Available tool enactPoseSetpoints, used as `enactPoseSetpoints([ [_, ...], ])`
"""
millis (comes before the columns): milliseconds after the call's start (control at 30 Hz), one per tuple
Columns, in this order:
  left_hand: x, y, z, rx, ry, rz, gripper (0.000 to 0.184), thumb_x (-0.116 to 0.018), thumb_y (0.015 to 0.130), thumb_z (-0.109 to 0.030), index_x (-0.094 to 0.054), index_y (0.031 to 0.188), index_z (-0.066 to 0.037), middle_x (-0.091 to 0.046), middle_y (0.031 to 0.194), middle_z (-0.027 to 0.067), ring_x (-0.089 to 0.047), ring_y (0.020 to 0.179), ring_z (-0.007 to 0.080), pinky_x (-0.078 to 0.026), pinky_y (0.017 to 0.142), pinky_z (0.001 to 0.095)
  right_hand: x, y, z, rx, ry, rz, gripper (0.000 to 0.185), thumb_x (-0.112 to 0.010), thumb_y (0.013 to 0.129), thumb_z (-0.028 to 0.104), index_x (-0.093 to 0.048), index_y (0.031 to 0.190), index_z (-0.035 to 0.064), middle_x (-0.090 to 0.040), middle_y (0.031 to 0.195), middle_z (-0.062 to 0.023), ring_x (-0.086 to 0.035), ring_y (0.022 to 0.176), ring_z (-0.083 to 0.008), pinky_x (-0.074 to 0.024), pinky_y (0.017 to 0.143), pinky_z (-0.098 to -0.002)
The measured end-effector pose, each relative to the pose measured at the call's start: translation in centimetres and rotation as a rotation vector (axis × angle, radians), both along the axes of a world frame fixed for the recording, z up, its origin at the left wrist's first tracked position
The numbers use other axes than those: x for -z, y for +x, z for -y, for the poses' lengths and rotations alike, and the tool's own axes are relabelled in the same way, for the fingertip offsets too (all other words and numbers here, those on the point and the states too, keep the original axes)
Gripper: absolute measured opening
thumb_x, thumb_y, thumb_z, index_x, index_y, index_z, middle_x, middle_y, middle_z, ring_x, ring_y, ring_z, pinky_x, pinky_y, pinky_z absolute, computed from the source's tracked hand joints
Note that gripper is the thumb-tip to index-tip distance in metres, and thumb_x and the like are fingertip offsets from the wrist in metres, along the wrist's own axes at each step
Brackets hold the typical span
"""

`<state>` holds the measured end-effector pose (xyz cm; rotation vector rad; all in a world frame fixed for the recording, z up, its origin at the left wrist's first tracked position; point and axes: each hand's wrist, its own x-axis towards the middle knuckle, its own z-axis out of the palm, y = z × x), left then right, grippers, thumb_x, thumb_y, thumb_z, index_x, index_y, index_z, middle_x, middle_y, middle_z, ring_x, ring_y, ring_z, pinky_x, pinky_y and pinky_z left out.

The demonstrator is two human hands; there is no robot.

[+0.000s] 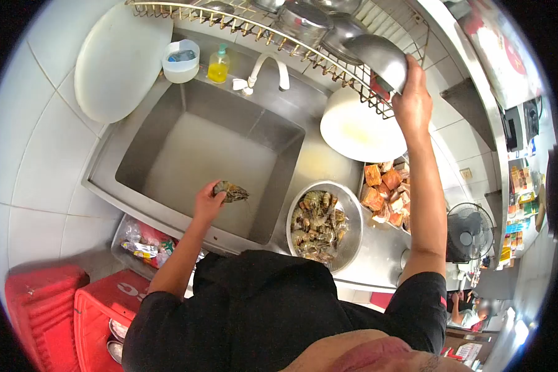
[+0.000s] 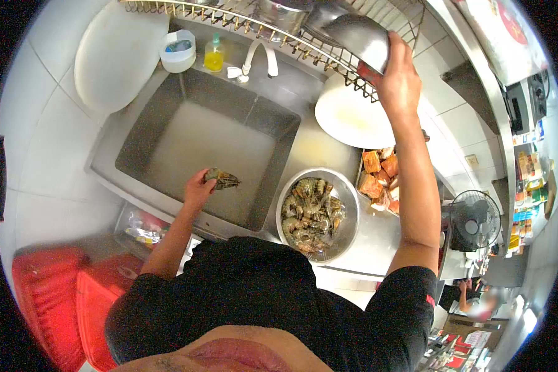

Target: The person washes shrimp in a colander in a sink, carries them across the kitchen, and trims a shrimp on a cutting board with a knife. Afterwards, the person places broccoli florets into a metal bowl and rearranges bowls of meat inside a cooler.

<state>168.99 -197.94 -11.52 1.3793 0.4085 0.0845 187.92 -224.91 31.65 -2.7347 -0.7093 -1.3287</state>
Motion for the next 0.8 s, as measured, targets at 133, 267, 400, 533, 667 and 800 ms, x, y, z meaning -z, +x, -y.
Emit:
enactPoseSetpoints([
  [133, -1.7, 1.3, 0.9, 0.064, 0.055, 0.023, 0.041, -0.064, 0.084, -0.006, -0.056, 0.124, -0.003, -0.062, 0.086, 0.0039, -0.056, 0.067, 0.008, -0.048, 0.058, 0.0239, -0.4, 3.5, -1.1, 0.011, 0.013, -0.046, 0.07, -0.056, 0.07, -0.007, -0.038, 0.133, 0.0167, -0.055, 0.123, -0.0175, -0.06, 0.101, -0.0405, -0.0499, 0.082, -0.0469],
  [267, -0.6, 1.8, 2.6, 0.069, 0.0, 0.154, 0.041, -0.063, 0.084, -0.005, -0.056, 0.124, -0.003, -0.061, 0.085, 0.0036, -0.055, 0.065, 0.0077, -0.047, 0.057, 0.0238, -0.7, 8.2, -0.4, -0.118, 0.004, 0.048, 0.069, -0.059, 0.069, -0.005, -0.039, 0.132, 0.0155, -0.058, 0.119, -0.0193, -0.059, 0.1, -0.0413, -0.0492, 0.082, -0.046],
  [400, 0.0, -0.5, 0.9, 0.037, 0.015, 0.142, 0.039, -0.063, 0.084, -0.004, -0.056, 0.122, -0.003, -0.061, 0.085, 0.0035, -0.055, 0.065, 0.0083, -0.047, 0.058, 0.0242, -3.0, 3.0, -1.3, -0.07, 0.141, 0.082, 0.07, -0.06, 0.07, -0.004, -0.038, 0.135, 0.0089, -0.053, 0.126, -0.0182, -0.057, 0.107, -0.0398, -0.0482, 0.088, -0.0463],
  [533, 0.4, -2.6, -0.7, -0.014, -0.007, 0.071, 0.039, -0.064, 0.084, -0.005, -0.056, 0.122, -0.002, -0.061, 0.085, 0.0034, -0.055, 0.065, 0.0088, -0.048, 0.058, 0.0246, -4.1, 3.5, -4.3, -0.025, 0.088, 0.121, 0.066, -0.054, 0.073, -0.005, -0.039, 0.136, 0.011, -0.051, 0.13, -0.0189, -0.054, 0.113, -0.0375, -0.0446, 0.094, -0.0435],
  [667, 1.5, -2.0, 0.3, 0.032, 0.041, 0.093, 0.039, -0.064, 0.084, -0.005, -0.055, 0.122, -0.001, -0.062, 0.086, 0.0035, -0.055, 0.066, 0.009, -0.048, 0.057, 0.0247, -5.2, 7.1, -9.8, 0.025, -0.14, 0.123, 0.056, -0.05, 0.081, 0.003, -0.044, 0.134, 0.0206, -0.054, 0.122, -0.0194, -0.062, 0.095, -0.0375, -0.0512, 0.08, -0.0458],
  [800, -0.3, -1.4, 2.0, 0.027, 0.036, 0.133, 0.038, -0.062, 0.085, -0.004, -0.055, 0.122, -0.001, -0.062, 0.086, 0.0031, -0.055, 0.066, 0.0088, -0.047, 0.057, 0.0247, -6.0, 10.3, -10.0, -0.019, -0.427, 0.128, 0.063, -0.049, 0.079, 0.001, -0.04, 0.137, 0.0244, -0.042, 0.138, -0.0209, -0.054, 0.113, -0.0394, -0.0516, 0.085, -0.0437],
])
